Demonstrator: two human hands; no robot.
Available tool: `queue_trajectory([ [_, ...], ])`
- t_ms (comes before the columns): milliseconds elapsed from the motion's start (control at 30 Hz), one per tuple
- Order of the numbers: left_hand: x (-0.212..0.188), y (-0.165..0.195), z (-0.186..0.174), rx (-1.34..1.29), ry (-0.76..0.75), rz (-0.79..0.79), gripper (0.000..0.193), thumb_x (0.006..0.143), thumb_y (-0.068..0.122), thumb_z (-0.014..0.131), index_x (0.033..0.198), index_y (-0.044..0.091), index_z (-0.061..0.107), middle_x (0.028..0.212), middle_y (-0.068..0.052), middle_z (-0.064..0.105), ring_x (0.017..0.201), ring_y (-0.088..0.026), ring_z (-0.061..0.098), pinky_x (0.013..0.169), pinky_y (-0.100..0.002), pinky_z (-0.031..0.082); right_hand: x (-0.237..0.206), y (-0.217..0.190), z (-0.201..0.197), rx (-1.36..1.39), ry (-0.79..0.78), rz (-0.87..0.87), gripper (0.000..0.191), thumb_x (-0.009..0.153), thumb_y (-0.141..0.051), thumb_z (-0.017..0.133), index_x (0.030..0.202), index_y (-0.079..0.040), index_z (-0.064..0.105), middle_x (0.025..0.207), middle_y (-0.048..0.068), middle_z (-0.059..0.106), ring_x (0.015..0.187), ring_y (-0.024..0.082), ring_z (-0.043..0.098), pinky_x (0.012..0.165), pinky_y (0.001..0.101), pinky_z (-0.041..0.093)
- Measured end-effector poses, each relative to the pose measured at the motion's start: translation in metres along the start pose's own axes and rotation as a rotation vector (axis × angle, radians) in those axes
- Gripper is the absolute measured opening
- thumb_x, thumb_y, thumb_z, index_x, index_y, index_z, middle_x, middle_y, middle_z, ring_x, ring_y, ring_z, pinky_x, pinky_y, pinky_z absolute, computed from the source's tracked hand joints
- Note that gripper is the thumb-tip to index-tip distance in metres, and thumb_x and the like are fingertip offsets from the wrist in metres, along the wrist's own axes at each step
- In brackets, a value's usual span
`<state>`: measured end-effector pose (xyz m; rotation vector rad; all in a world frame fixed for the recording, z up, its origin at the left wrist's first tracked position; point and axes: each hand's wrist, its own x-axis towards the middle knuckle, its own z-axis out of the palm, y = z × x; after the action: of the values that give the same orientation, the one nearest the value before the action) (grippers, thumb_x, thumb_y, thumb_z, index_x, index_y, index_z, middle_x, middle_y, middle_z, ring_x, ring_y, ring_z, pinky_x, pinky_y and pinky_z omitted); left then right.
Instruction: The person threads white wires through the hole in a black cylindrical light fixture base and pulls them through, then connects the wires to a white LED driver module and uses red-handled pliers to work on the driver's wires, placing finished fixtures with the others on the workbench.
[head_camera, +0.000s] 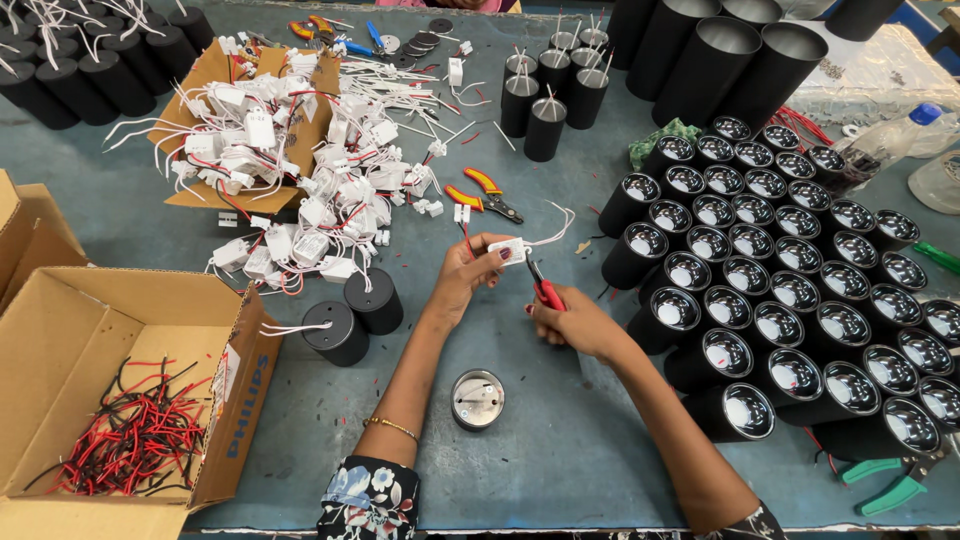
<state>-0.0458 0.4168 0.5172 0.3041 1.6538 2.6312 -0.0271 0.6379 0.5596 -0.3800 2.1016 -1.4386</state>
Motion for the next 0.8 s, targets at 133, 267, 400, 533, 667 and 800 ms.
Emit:
queue_trajectory([
  [133, -0.002, 0.000, -0.002, -0.011, -0.011, 0.012, 0.032, 0.091, 0.019, 0.073, 0.116, -0.001, 0.071, 0.092, -0.001, 0.070, 0.076, -0.005, 0.059, 0.063, -0.022, 0.047, 0.004, 0.011, 0.005, 0.075, 0.013, -0.026, 0.022, 0.095, -0.022, 0.063, 0.086, -0.006, 0.051, 0.065, -0.001, 0.045, 0.054, 0.010, 0.039, 0.049, 0.0287, 0.033],
  [267, -0.002, 0.002, -0.001, -0.017, -0.017, 0.011, 0.032, 0.092, 0.018, 0.073, 0.116, -0.002, 0.071, 0.094, -0.002, 0.071, 0.077, -0.005, 0.059, 0.063, -0.021, 0.046, 0.009, 0.018, 0.010, 0.069, 0.075, -0.018, 0.022, 0.093, -0.024, 0.065, 0.083, -0.010, 0.051, 0.064, -0.004, 0.043, 0.054, 0.008, 0.038, 0.048, 0.0283, 0.032],
  [400, -0.005, 0.005, -0.003, -0.034, -0.038, 0.006, 0.032, 0.092, 0.017, 0.073, 0.117, -0.002, 0.071, 0.095, -0.003, 0.071, 0.076, -0.005, 0.058, 0.063, -0.022, 0.046, 0.011, 0.024, 0.018, -0.062, 0.157, -0.092, 0.028, 0.093, -0.024, 0.065, 0.079, -0.007, 0.048, 0.063, -0.002, 0.045, 0.056, 0.010, 0.042, 0.051, 0.0315, 0.038],
  [533, -0.006, 0.006, -0.004, -0.038, -0.037, -0.010, 0.032, 0.091, 0.016, 0.072, 0.118, -0.002, 0.070, 0.096, -0.003, 0.072, 0.075, -0.004, 0.058, 0.062, -0.021, 0.045, 0.010, 0.025, 0.023, -0.283, 0.296, -0.191, 0.029, 0.090, -0.022, 0.068, 0.079, -0.002, 0.050, 0.063, 0.007, 0.052, 0.061, 0.018, 0.049, 0.060, 0.0395, 0.045],
  [667, -0.004, 0.004, -0.004, -0.037, -0.041, -0.010, 0.033, 0.091, 0.016, 0.072, 0.118, -0.003, 0.070, 0.097, -0.004, 0.073, 0.074, -0.004, 0.058, 0.060, -0.021, 0.044, 0.005, 0.018, 0.026, -0.360, 0.374, -0.122, 0.025, 0.086, -0.023, 0.067, 0.087, -0.002, 0.054, 0.067, 0.017, 0.059, 0.063, 0.032, 0.057, 0.064, 0.0458, 0.047],
  [800, -0.004, 0.003, -0.003, -0.027, -0.032, -0.009, 0.033, 0.091, 0.017, 0.073, 0.117, -0.003, 0.071, 0.096, -0.004, 0.073, 0.070, -0.004, 0.056, 0.060, -0.021, 0.044, -0.003, 0.006, 0.030, -0.426, 0.444, -0.118, 0.024, 0.086, -0.023, 0.065, 0.098, -0.003, 0.059, 0.070, 0.025, 0.061, 0.069, 0.044, 0.061, 0.068, 0.0506, 0.047],
])
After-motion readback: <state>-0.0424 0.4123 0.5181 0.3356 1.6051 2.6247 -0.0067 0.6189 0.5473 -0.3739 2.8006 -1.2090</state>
